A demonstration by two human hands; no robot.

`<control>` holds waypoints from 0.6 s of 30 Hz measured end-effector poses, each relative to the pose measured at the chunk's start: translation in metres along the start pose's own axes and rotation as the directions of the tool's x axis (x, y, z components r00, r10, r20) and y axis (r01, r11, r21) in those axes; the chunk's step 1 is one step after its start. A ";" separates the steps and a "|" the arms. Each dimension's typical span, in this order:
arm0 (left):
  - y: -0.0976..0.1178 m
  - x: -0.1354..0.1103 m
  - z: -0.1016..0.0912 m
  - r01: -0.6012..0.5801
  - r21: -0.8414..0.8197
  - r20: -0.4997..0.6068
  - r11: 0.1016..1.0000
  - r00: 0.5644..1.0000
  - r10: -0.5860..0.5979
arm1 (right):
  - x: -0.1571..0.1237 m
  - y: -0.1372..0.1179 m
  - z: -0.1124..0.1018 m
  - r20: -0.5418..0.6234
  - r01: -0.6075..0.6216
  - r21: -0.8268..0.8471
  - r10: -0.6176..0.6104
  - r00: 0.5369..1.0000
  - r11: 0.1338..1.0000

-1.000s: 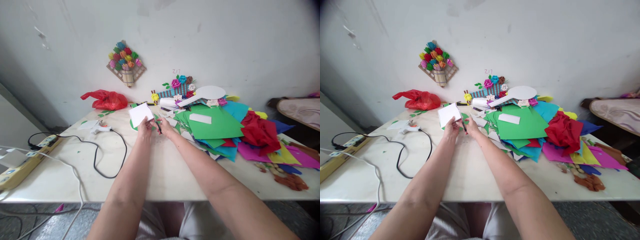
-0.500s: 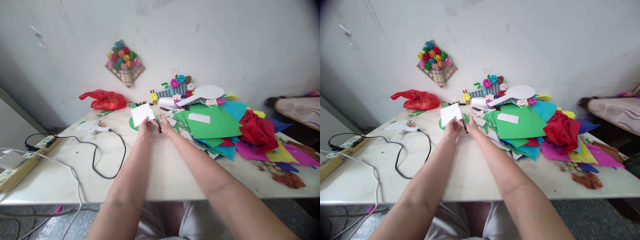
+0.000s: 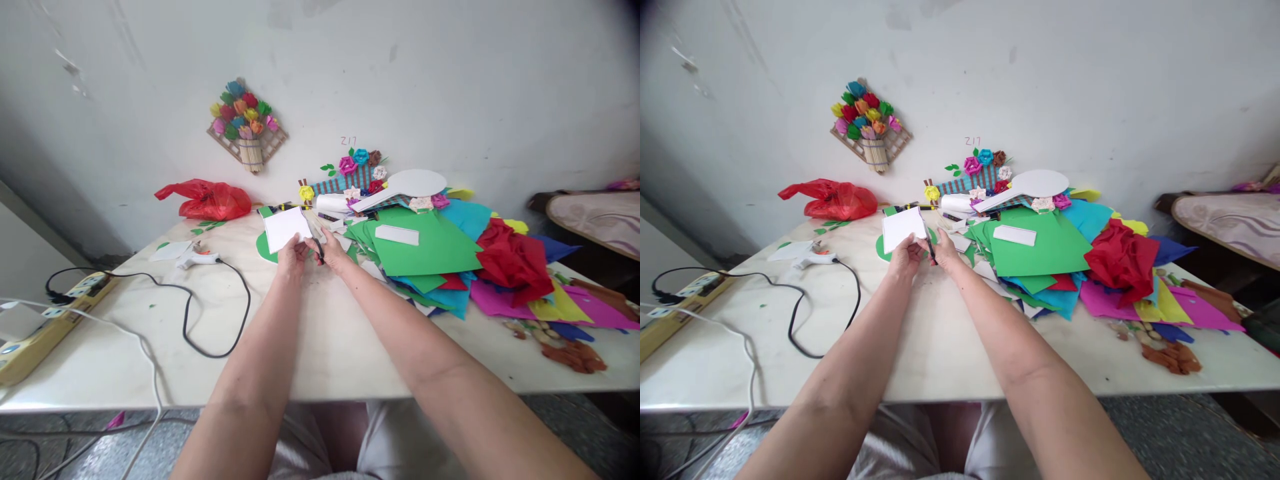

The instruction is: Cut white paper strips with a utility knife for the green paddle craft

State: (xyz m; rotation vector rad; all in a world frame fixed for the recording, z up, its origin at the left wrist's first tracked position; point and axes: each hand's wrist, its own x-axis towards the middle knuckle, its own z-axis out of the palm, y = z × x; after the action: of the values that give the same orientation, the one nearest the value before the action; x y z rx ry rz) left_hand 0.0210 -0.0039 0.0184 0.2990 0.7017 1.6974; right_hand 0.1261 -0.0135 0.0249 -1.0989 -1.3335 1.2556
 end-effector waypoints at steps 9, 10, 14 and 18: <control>0.002 0.001 0.001 0.002 -0.004 -0.003 1.000 1.000 -0.002 | 0.002 0.003 0.005 -0.042 0.058 -0.038 -0.059 0.997 0.998; 0.003 0.000 0.001 -0.002 -0.002 -0.005 1.000 1.000 0.002 | 0.002 0.002 0.006 -0.045 0.055 -0.035 -0.057 0.997 0.998; 0.001 -0.003 0.004 0.008 0.022 -0.010 1.000 1.000 -0.007 | 0.002 0.002 0.005 -0.053 0.026 -0.002 -0.026 0.998 1.000; -0.004 -0.006 0.005 0.025 0.050 0.019 0.998 0.999 -0.026 | 0.001 0.000 0.000 -0.082 0.013 0.048 -0.009 0.997 0.999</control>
State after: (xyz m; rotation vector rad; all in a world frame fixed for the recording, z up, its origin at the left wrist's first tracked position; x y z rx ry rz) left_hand 0.0286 -0.0079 0.0214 0.3402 0.7311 1.6525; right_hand 0.1260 -0.0127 0.0253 -1.0958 -1.2399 1.2156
